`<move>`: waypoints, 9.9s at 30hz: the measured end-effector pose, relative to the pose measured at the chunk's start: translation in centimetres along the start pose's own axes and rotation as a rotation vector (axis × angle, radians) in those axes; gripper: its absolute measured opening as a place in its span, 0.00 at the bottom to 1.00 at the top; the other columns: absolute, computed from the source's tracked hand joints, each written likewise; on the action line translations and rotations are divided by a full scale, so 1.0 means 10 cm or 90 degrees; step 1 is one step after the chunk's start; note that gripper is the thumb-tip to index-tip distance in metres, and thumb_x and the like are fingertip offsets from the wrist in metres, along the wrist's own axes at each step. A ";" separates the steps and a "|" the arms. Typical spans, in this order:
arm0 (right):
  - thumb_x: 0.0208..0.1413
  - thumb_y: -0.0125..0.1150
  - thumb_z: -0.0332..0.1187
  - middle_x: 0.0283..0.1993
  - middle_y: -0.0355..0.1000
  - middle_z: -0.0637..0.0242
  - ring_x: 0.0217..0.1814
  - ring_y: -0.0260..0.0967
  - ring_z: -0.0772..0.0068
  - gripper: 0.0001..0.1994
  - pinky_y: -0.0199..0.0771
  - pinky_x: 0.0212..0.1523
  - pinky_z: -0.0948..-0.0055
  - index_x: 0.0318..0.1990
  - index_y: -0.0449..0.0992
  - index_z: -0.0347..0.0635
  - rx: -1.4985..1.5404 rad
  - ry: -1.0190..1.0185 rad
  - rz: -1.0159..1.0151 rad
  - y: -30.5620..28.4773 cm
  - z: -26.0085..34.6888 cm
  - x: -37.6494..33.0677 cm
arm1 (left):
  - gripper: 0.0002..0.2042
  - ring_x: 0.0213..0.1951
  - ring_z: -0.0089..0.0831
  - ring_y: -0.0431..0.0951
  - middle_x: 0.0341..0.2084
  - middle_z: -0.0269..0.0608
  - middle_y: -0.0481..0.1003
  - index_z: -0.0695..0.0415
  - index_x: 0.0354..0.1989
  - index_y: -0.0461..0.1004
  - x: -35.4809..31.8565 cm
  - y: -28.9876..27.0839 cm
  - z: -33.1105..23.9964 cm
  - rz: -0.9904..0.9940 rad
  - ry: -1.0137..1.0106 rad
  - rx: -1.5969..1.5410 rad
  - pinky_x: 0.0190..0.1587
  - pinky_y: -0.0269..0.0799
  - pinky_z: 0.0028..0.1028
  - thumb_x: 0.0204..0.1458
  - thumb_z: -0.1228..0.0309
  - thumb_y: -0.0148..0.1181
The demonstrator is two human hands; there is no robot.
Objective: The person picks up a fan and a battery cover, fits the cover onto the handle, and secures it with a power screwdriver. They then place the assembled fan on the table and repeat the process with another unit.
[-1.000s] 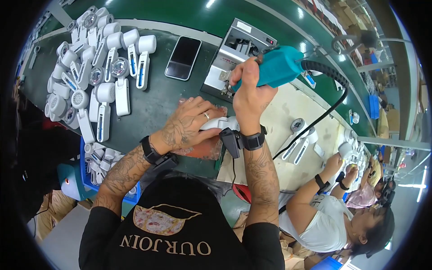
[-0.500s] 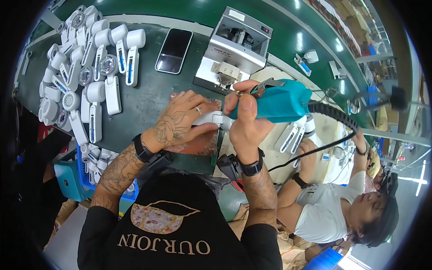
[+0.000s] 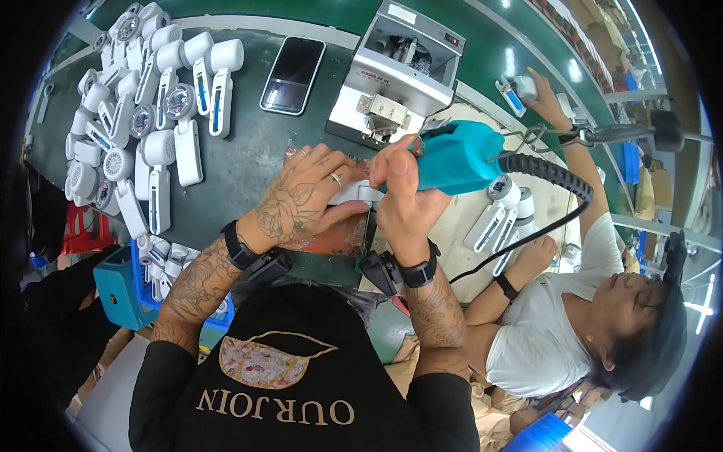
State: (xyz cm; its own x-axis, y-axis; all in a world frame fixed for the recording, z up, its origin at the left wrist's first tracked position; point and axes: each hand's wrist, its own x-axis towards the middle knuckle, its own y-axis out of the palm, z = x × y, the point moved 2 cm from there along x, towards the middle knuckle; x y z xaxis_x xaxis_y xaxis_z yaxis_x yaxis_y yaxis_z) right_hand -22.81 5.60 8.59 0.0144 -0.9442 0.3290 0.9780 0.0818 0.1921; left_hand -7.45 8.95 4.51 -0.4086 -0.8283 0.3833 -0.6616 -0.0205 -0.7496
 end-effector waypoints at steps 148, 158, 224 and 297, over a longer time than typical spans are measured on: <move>0.41 0.77 0.27 0.56 0.65 0.50 0.54 0.64 0.52 0.44 0.68 0.55 0.60 0.68 0.61 0.33 -0.763 -0.059 0.227 -0.06 0.62 -1.44 | 0.23 0.62 0.33 0.69 0.62 0.42 0.69 0.57 0.70 0.59 -0.74 0.28 -0.84 -0.117 -0.631 -1.447 0.66 0.62 0.38 0.71 0.59 0.41; 0.44 0.74 0.24 0.36 0.78 0.57 0.38 0.76 0.61 0.41 0.75 0.41 0.69 0.68 0.61 0.30 -0.742 0.083 0.347 -0.13 0.73 -1.37 | 0.25 0.64 0.38 0.68 0.64 0.50 0.68 0.55 0.70 0.57 -0.74 0.30 -0.83 -0.110 -0.639 -1.371 0.66 0.63 0.41 0.71 0.53 0.37; 0.60 0.65 0.42 0.28 0.72 0.61 0.28 0.67 0.67 0.18 0.68 0.32 0.70 0.41 0.75 0.32 -0.308 0.230 0.205 -0.11 0.41 -1.38 | 0.25 0.58 0.42 0.76 0.56 0.48 0.74 0.60 0.66 0.61 -0.74 0.10 -0.75 -0.290 -0.457 -1.204 0.71 0.60 0.49 0.64 0.63 0.57; 0.58 0.53 0.70 0.19 0.60 0.69 0.19 0.60 0.72 0.39 0.62 0.23 0.69 0.49 0.69 0.34 -0.038 -0.015 -0.020 0.17 0.32 -0.35 | 0.16 0.36 0.41 0.76 0.32 0.35 0.76 0.54 0.29 0.68 -0.22 -0.05 -0.10 -0.083 0.030 -0.159 0.38 0.72 0.37 0.40 0.71 0.74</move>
State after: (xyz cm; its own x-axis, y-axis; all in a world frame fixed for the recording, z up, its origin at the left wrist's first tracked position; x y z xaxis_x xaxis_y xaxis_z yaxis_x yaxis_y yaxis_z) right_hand -21.88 10.02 10.72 -0.0208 -0.9381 0.3458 0.9885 0.0325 0.1476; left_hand -6.79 11.36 4.57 -0.3352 -0.8004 0.4970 -0.8422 0.0181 -0.5388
